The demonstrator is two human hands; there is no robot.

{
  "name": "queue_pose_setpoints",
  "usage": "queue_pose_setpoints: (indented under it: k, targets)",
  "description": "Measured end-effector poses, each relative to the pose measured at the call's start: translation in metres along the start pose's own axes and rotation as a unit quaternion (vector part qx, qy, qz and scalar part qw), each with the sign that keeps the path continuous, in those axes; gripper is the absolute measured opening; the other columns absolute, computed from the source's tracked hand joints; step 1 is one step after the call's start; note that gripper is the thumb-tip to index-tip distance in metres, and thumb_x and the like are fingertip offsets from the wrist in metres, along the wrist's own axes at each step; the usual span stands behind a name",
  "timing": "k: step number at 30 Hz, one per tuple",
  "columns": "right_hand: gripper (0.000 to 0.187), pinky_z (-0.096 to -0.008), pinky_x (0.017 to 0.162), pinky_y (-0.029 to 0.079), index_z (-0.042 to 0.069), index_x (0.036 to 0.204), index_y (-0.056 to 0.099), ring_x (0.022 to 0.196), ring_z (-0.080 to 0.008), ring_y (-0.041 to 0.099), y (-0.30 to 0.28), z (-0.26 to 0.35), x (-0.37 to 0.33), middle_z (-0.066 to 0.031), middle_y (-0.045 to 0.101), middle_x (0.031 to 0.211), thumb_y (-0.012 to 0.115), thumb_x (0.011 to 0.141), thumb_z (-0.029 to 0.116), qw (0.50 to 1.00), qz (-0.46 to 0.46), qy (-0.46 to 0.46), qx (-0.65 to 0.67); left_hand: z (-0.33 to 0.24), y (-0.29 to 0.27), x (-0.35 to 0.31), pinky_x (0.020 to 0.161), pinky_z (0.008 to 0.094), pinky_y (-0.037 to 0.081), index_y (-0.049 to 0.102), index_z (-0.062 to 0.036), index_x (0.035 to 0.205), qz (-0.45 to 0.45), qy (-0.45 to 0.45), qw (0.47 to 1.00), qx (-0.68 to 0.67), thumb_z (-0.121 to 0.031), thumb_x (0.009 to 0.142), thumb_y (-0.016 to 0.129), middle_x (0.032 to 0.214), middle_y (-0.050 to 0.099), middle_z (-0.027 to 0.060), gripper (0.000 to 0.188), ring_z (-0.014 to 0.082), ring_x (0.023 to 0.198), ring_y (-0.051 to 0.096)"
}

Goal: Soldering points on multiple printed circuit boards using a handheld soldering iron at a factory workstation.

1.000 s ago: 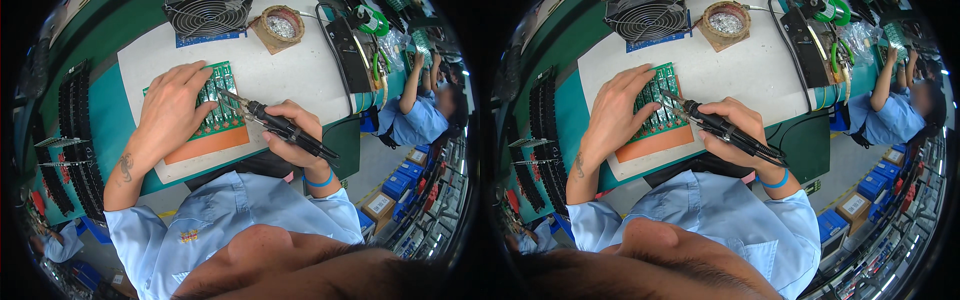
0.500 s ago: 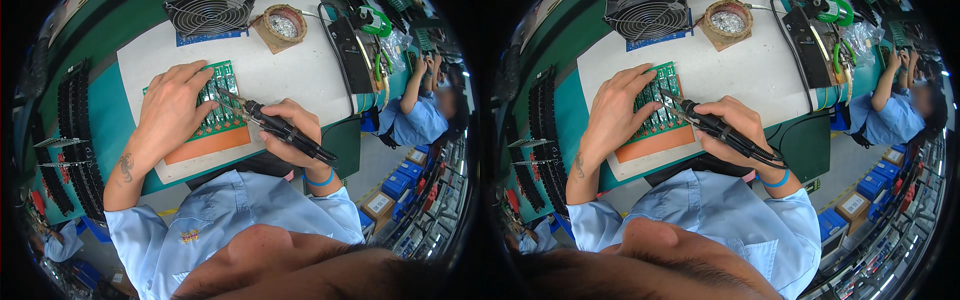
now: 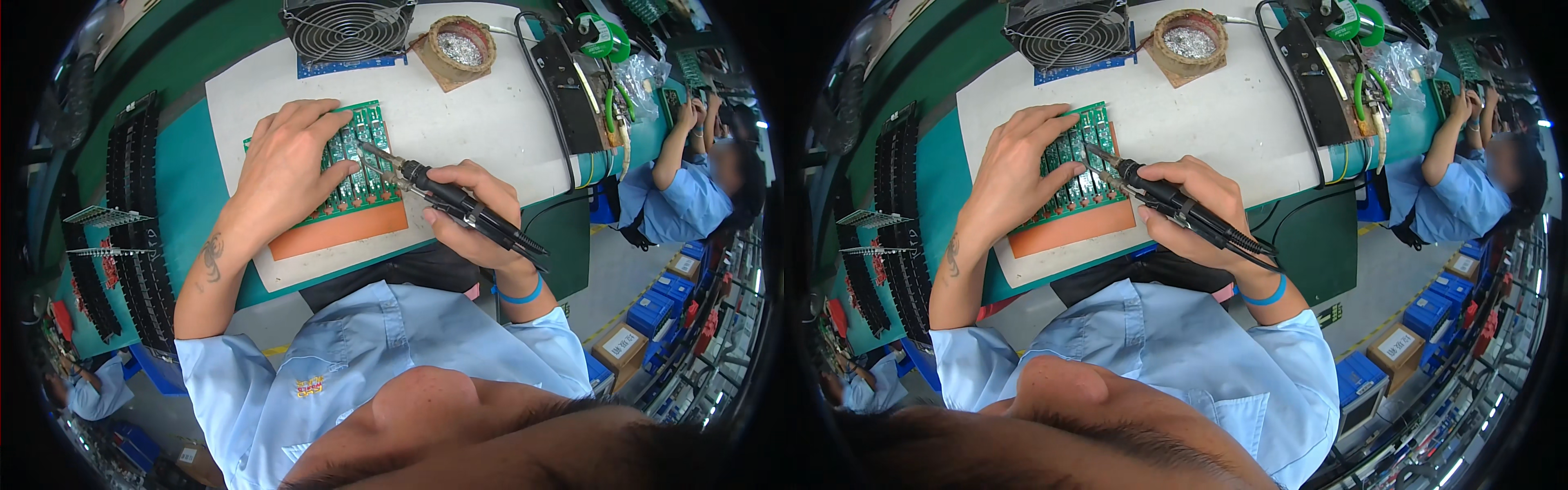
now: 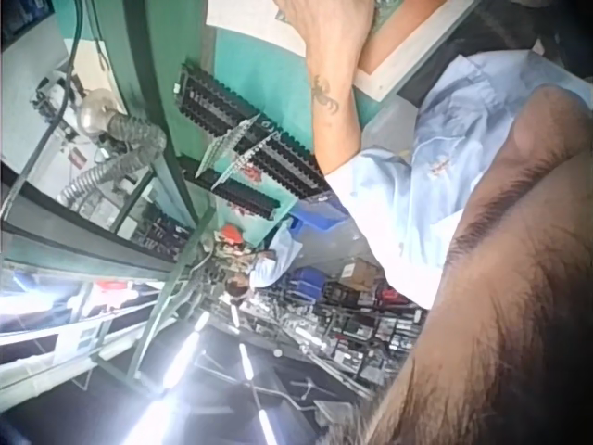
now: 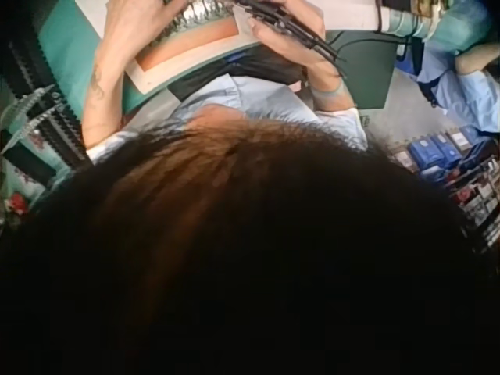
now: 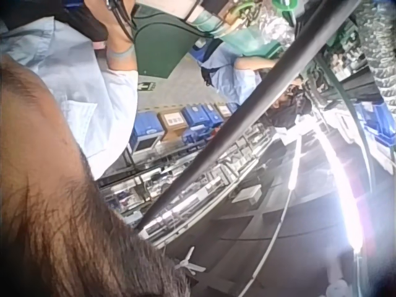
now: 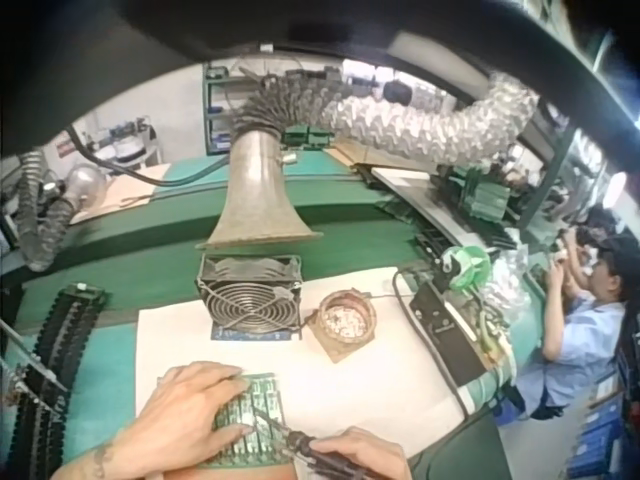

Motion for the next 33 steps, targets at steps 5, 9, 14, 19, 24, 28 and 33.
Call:
queue_pose_setpoints:
  k: [5,9,14,19,24,28,33]
  targets:
    - [0.047,-0.0273,0.065,0.047,-0.003,0.119,0.071,0.072,-0.019,0.061,0.004,0.001,0.004,-0.014,0.074,0.092,0.08,0.073,-0.002,0.999,0.021,-0.012,-0.025,0.0,0.001,0.0,0.11,0.0433,0.045,0.073,-0.0028,0.129,0.004,-0.002,1.0,-0.007,-0.016,0.083,0.086,0.138,0.069,0.012,0.05,0.0297,0.127,0.062]
    - [0.047,-0.0281,0.065,0.048,0.0,0.117,0.072,0.069,-0.0171,0.058,0.005,0.005,0.005,-0.0098,0.075,0.088,0.079,0.071,-0.003,1.0,0.014,-0.005,-0.027,0.001,0.002,0.001,0.11,0.043,0.045,0.073,-0.0028,0.129,0.003,-0.003,1.0,-0.011,-0.017,0.083,0.086,0.138,0.069,0.0122,0.05,0.0295,0.127,0.062]
    - [0.046,-0.0272,0.067,0.047,-0.003,0.119,0.07,0.074,-0.0195,0.062,-0.009,0.019,0.001,-0.0151,0.073,0.092,0.081,0.074,0.001,0.999,-0.007,-0.018,-0.03,0.003,0.002,-0.001,0.111,0.0427,0.045,0.073,-0.0029,0.13,0.004,-0.005,1.0,-0.017,-0.018,0.083,0.086,0.138,0.069,0.0123,0.051,0.0294,0.127,0.062]
    - [0.049,-0.0304,0.078,0.052,-0.002,0.123,0.067,0.08,-0.0206,0.064,-0.037,0.001,0.007,-0.0154,0.072,0.1,0.081,0.076,0.001,0.988,-0.131,-0.019,-0.077,0.002,0.003,-0.002,0.11,0.0427,0.045,0.073,-0.0033,0.13,0.005,-0.008,1.0,-0.014,-0.019,0.083,0.086,0.138,0.069,0.012,0.051,0.0293,0.127,0.063]
    - [0.045,-0.0305,0.076,0.053,-0.001,0.122,0.068,0.081,-0.021,0.066,-0.051,-0.026,0.009,-0.0157,0.072,0.103,0.082,0.079,0.0,0.961,-0.276,0.021,-0.021,0.002,0.005,-0.002,0.109,0.0427,0.045,0.074,-0.0039,0.13,0.0,-0.005,1.0,-0.017,-0.019,0.083,0.087,0.138,0.069,0.0117,0.051,0.0291,0.127,0.063]
    - [0.046,-0.0292,0.072,0.052,-0.001,0.121,0.069,0.078,-0.019,0.065,-0.026,0.01,0.002,-0.0153,0.074,0.098,0.083,0.077,-0.001,0.996,-0.068,-0.028,-0.041,0.005,0.004,-0.002,0.109,0.0427,0.046,0.074,-0.0046,0.129,-0.005,-0.005,1.0,-0.017,-0.019,0.083,0.087,0.137,0.07,0.0116,0.05,0.0288,0.126,0.063]
    - [0.042,-0.0278,0.069,0.047,-0.002,0.117,0.07,0.073,-0.0191,0.061,-0.004,0.008,0.001,-0.015,0.073,0.092,0.081,0.077,-0.001,1.0,0.003,0.008,-0.009,0.003,0.003,0.0,0.107,0.0428,0.046,0.074,-0.005,0.128,-0.011,-0.004,1.0,-0.006,-0.019,0.083,0.087,0.136,0.07,0.0114,0.049,0.0285,0.125,0.063]
Point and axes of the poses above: each hand's wrist, its own x-axis towards the middle knuckle, its own y-axis out of the palm, z = x × y, the point moved 7 cm from there along x, towards the middle knuckle
